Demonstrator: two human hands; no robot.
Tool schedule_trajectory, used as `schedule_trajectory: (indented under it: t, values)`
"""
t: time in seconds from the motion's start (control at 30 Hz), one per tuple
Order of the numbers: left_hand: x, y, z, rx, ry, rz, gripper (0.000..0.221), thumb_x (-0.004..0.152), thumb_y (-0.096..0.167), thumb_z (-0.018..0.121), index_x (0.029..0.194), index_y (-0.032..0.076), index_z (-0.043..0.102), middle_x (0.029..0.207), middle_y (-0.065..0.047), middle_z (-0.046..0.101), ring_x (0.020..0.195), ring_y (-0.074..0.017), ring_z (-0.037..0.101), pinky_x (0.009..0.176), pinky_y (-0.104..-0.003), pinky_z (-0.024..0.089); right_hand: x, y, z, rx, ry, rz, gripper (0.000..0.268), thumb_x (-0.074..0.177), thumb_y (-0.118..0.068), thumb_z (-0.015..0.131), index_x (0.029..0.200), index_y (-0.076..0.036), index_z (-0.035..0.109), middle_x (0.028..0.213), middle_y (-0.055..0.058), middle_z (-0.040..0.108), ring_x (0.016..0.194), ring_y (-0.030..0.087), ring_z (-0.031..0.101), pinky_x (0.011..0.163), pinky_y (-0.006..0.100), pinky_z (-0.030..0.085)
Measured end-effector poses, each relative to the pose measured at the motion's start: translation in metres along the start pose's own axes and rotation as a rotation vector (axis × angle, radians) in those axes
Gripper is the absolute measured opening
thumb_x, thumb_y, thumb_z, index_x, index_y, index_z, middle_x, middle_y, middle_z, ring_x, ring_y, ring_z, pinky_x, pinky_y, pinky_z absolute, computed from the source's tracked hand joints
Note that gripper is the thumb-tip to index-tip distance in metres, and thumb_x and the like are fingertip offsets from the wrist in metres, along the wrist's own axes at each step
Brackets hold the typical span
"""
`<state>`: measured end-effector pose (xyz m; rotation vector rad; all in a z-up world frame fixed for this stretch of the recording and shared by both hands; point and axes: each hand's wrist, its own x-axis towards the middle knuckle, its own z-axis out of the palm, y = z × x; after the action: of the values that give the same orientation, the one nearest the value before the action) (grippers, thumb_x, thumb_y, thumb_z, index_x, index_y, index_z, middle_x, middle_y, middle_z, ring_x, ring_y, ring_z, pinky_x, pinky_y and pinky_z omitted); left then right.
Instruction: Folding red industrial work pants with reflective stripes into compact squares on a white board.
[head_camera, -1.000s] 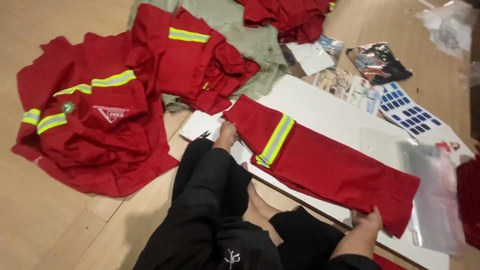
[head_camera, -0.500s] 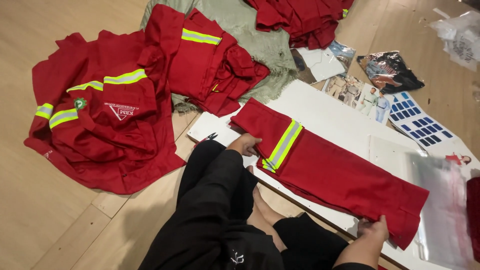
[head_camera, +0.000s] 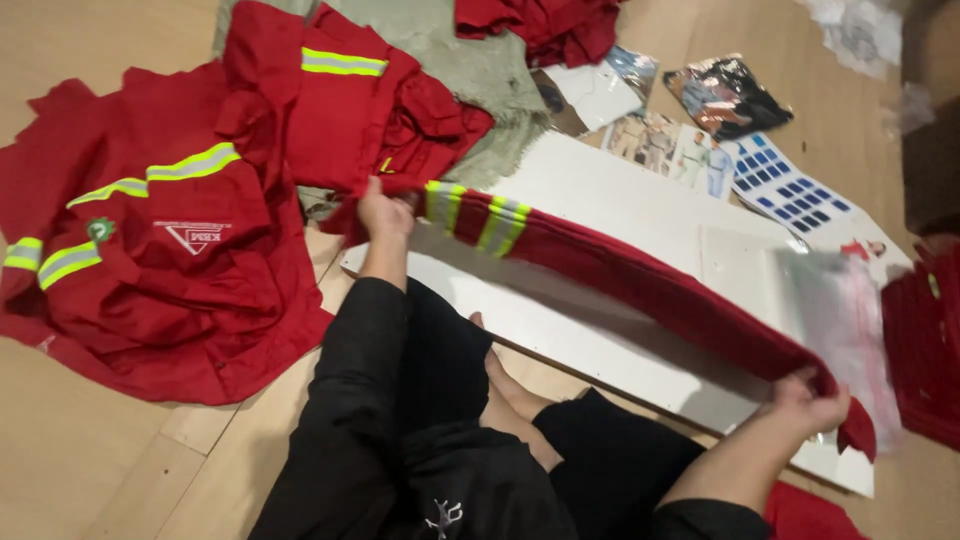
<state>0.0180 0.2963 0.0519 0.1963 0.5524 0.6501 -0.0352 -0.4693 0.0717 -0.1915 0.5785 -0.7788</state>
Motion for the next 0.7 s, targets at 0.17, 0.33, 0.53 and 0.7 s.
schedule_trajectory:
  t: [0.17, 0.33, 0.53, 0.7]
  values:
    - [-0.025, 0.041, 0.003, -0.119, 0.039, 0.078, 0.02, 0.104, 0.017, 0.053, 0.101, -0.003, 0.055, 0.076, -0.013, 0.061, 0.058, -0.0242, 0.057, 0.052, -0.035, 0.052, -0.079, -0.004, 0.033, 0.115, 0.155, -0.178, 0.022, 0.092, 0.001, 0.057, 0.109, 0.01, 0.047, 0.092, 0.022, 0.058, 0.068, 0.028, 0.059, 0.056, 0.035, 0.053]
    - [-0.05, 0.057, 0.012, -0.119, 0.106, 0.138, 0.026, 0.101, 0.018, 0.052, 0.093, -0.006, 0.052, 0.074, -0.018, 0.062, 0.059, -0.0259, 0.062, 0.057, -0.033, 0.057, -0.089, -0.015, 0.029, 0.05, 0.162, -0.347, 0.016, 0.091, -0.003, 0.057, 0.099, 0.011, 0.056, 0.084, 0.022, 0.062, 0.063, 0.027, 0.056, 0.056, 0.034, 0.047]
    - [0.017, -0.017, 0.02, -0.061, 0.162, 0.059, 0.051, 0.106, 0.012, 0.045, 0.15, -0.012, 0.035, 0.106, -0.025, 0.055, 0.08, -0.0337, 0.066, 0.08, -0.045, 0.065, 0.0, 0.035, 0.029, -0.157, 0.209, -0.325, 0.076, 0.085, -0.004, 0.064, 0.149, 0.007, 0.023, 0.144, 0.034, 0.041, 0.113, 0.044, 0.064, 0.083, 0.048, 0.068]
    - [0.065, -0.058, -0.038, 0.479, -0.27, -0.041, 0.053, 0.101, 0.023, 0.058, 0.149, 0.009, 0.04, 0.159, -0.019, 0.04, 0.147, -0.0428, 0.04, 0.117, -0.052, 0.035, 0.056, 0.058, -0.021, -0.672, -0.171, -0.037, 0.037, 0.101, -0.018, 0.05, 0.137, -0.014, 0.053, 0.153, 0.013, 0.051, 0.115, 0.022, 0.064, 0.094, 0.034, 0.053]
